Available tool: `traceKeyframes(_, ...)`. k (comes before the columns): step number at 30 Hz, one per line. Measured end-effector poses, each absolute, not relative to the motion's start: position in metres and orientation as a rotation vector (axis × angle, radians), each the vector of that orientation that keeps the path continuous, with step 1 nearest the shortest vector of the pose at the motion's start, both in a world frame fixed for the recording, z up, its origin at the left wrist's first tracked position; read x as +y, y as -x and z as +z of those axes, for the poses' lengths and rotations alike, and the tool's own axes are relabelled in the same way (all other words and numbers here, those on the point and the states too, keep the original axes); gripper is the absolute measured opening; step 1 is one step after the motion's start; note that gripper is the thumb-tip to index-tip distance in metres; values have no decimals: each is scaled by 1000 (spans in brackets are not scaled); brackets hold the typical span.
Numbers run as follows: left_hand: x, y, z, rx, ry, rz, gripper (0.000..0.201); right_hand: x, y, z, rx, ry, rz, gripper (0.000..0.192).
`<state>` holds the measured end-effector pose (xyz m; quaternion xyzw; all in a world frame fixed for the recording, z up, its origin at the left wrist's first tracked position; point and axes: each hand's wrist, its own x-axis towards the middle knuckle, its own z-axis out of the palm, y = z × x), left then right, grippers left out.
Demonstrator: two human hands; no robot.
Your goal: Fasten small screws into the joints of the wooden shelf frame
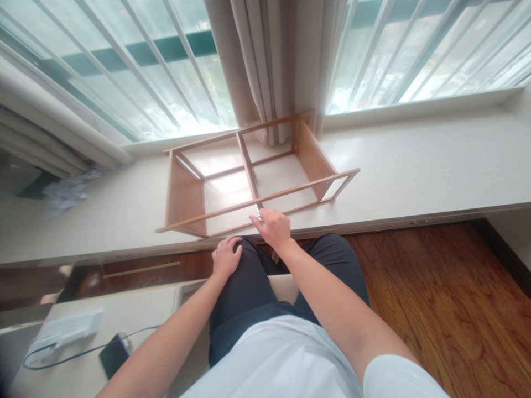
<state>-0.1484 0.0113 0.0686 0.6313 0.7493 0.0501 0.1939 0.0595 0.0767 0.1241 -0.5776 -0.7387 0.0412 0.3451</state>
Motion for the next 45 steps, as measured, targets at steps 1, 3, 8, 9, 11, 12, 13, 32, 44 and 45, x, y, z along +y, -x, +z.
traceKeyframes(1,11,148,68,2102,-1772,145,31,77,-60,124,-1920,1498,103,45)
traceKeyframes(3,11,148,67,2102,-1776,154,31,77,-60,124,-1921,1494,102,45)
traceKeyframes(8,11,149,66,2106,-1784,140,31,78,-60,124,-1918,1482,104,46)
traceKeyframes(9,11,149,66,2108,-1786,132,31,78,-60,124,-1918,1479,101,46)
traceKeyframes(11,12,149,66,2111,-1787,117,31,78,-60,125,-1918,1478,98,47)
traceKeyframes(12,12,149,66,2111,-1785,112,32,78,-60,125,-1918,1478,97,47)
traceKeyframes(13,12,149,66,2110,-1783,111,32,78,-61,125,-1917,1479,98,47)
traceKeyframes(32,12,148,68,2095,-1770,155,31,76,-60,128,-1894,1508,171,48)
traceKeyframes(44,12,148,68,2096,-1758,148,31,76,-60,128,-1922,1519,167,47)
traceKeyframes(45,12,148,68,2096,-1757,146,31,76,-60,128,-1921,1519,171,47)
